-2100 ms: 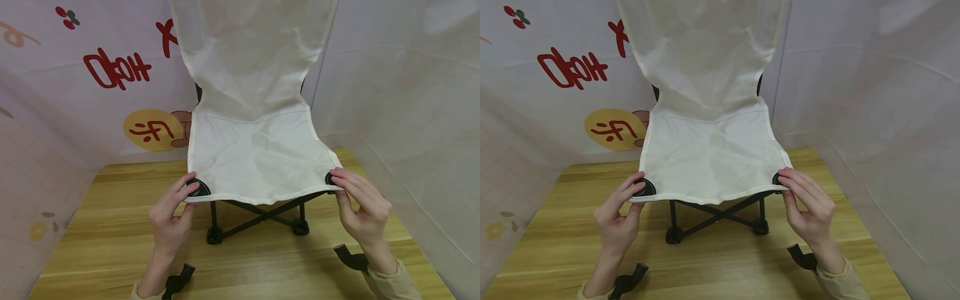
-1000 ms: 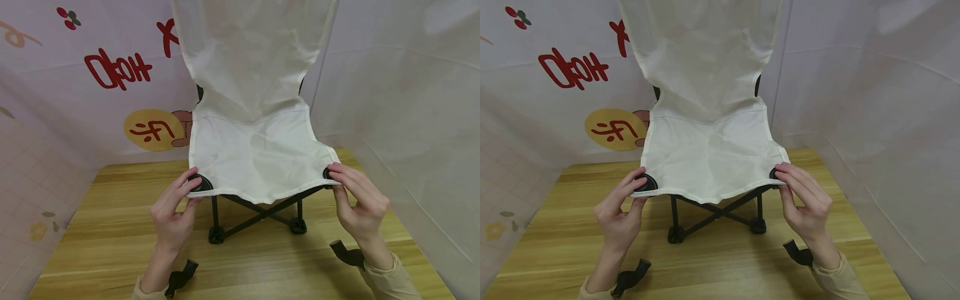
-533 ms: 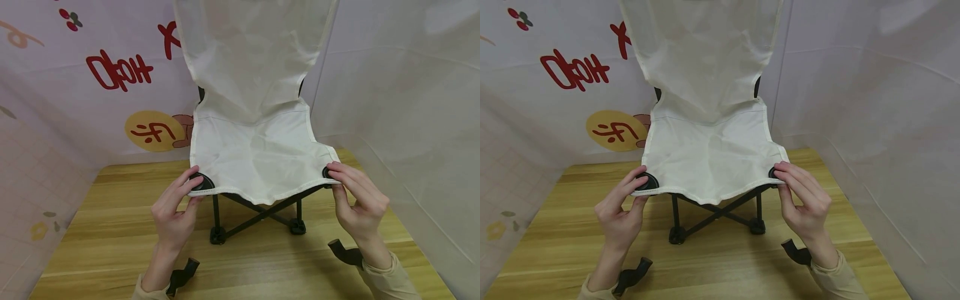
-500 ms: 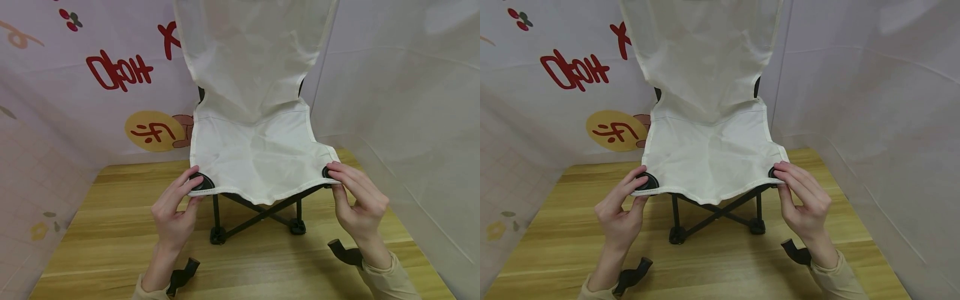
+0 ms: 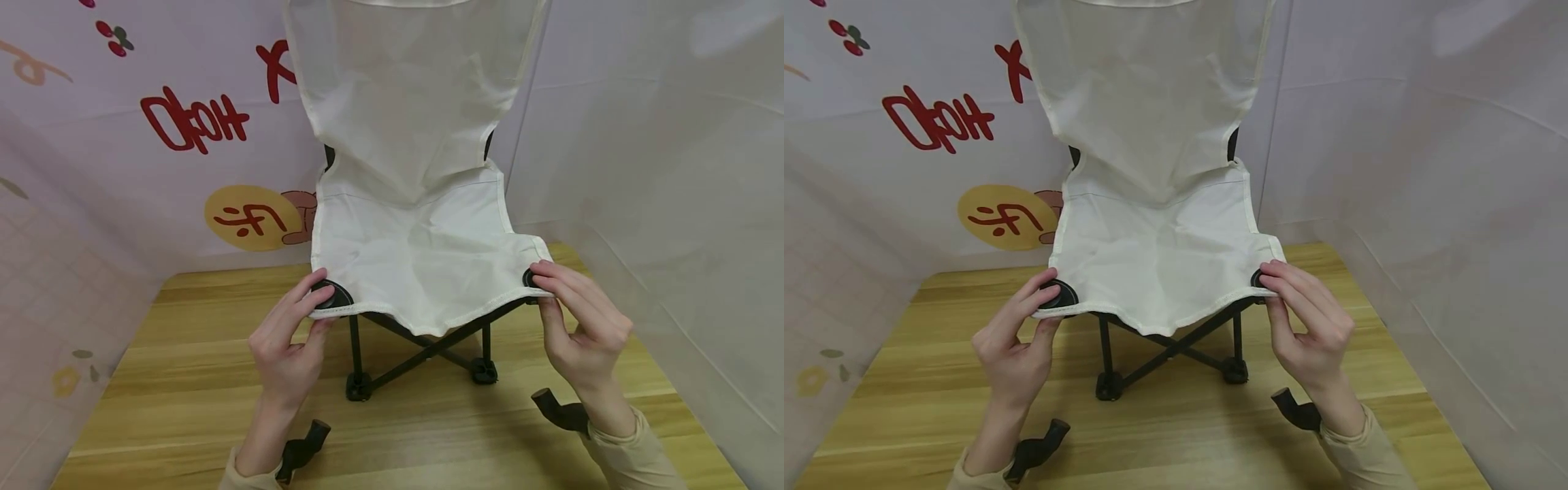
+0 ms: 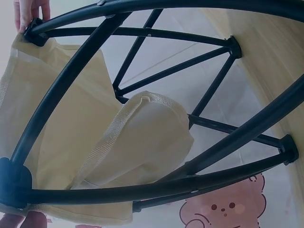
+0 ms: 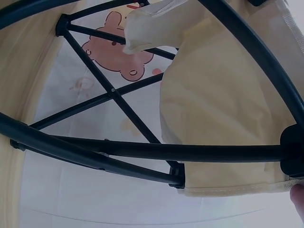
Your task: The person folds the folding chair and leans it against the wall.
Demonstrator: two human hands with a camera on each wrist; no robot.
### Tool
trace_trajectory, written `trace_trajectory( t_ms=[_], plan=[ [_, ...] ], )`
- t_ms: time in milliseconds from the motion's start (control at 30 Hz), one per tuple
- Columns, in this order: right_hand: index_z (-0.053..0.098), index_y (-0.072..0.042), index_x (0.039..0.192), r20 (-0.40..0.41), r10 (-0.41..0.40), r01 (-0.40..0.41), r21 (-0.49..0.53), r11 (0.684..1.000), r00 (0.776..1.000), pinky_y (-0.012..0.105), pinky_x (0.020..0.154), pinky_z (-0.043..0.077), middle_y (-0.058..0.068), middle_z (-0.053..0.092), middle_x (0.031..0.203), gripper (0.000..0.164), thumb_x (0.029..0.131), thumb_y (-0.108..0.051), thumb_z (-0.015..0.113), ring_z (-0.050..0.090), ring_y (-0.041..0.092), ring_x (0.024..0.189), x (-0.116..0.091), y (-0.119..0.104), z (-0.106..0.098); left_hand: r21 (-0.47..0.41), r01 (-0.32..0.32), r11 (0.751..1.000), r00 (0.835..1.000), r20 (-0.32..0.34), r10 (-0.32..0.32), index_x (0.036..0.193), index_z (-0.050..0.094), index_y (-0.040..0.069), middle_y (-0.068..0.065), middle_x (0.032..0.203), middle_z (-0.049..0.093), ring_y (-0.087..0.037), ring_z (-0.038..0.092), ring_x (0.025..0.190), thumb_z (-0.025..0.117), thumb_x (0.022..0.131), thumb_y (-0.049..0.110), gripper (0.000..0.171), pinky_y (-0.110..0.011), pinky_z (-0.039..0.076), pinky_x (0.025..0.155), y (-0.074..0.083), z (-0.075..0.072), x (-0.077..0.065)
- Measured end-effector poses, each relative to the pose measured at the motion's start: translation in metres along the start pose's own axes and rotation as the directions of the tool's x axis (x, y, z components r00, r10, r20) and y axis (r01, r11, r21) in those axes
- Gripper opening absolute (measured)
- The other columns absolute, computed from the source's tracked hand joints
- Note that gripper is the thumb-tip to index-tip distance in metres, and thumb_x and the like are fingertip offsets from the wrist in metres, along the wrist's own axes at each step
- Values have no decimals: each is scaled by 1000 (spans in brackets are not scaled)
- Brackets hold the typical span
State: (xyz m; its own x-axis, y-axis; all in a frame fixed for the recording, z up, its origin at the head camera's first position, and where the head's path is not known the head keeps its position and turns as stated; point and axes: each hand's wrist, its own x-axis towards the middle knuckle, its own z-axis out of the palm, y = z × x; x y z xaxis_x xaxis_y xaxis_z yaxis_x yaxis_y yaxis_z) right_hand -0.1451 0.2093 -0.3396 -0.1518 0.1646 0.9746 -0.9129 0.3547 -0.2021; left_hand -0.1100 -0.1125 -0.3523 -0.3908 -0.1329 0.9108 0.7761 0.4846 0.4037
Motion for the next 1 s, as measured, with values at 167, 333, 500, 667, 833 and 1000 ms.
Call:
trace_trajectory(
  t_ms=[167, 333, 500, 667, 833, 1000],
  plan=[
    [74, 17, 85, -20, -1, 1, -14, 1000, 1000, 24, 96, 60, 26, 79, 92, 17, 93, 2, 68, 79, 23, 97, -1, -9, 4, -18, -5, 1000, 1000, 4, 5, 107, 78, -5, -29, 117, 77, -2, 70, 125, 71, 100, 32, 39, -16, 57, 102, 1, -3, 0],
    [73, 18, 84, -43, 1, -2, -23, 1000, 999, 23, 96, 60, 24, 80, 92, 18, 93, 3, 68, 79, 20, 98, 0, -22, 9, -27, -10, 1000, 1000, 9, 10, 107, 78, -6, -29, 117, 76, -1, 70, 125, 71, 100, 33, 40, -16, 56, 103, 2, -6, -1],
    [71, 19, 83, -61, 1, -3, -32, 999, 998, 22, 97, 60, 23, 80, 92, 20, 93, 2, 68, 79, 18, 98, 0, -34, 13, -49, -22, 999, 1000, 5, 23, 107, 78, -5, -29, 117, 77, -3, 71, 123, 72, 99, 32, 39, -16, 57, 102, 3, -9, -2],
    [72, 18, 83, -74, -12, 10, -20, 1000, 997, 23, 97, 61, 24, 80, 92, 20, 94, 1, 70, 80, 19, 99, 1, -35, 17, -44, -34, 998, 999, -6, 34, 106, 78, -5, -29, 116, 77, -3, 72, 122, 72, 98, 32, 38, -16, 57, 101, 4, -8, 0],
    [73, 18, 83, -71, -13, 10, -34, 999, 997, 24, 97, 61, 25, 79, 91, 21, 94, -1, 71, 80, 20, 98, 1, -34, 15, -43, -28, 999, 1000, 2, 28, 107, 78, -5, -29, 116, 77, -3, 71, 123, 72, 99, 32, 38, -17, 57, 102, 6, -7, 1],
    [73, 18, 84, -63, -6, 3, -46, 999, 998, 24, 97, 61, 27, 79, 90, 21, 93, 0, 71, 79, 21, 98, 1, -34, 15, -43, -27, 999, 1000, 1, 28, 107, 78, -5, -29, 116, 77, -4, 71, 123, 72, 99, 31, 37, -18, 57, 102, 7, -5, 4]
  ],
)
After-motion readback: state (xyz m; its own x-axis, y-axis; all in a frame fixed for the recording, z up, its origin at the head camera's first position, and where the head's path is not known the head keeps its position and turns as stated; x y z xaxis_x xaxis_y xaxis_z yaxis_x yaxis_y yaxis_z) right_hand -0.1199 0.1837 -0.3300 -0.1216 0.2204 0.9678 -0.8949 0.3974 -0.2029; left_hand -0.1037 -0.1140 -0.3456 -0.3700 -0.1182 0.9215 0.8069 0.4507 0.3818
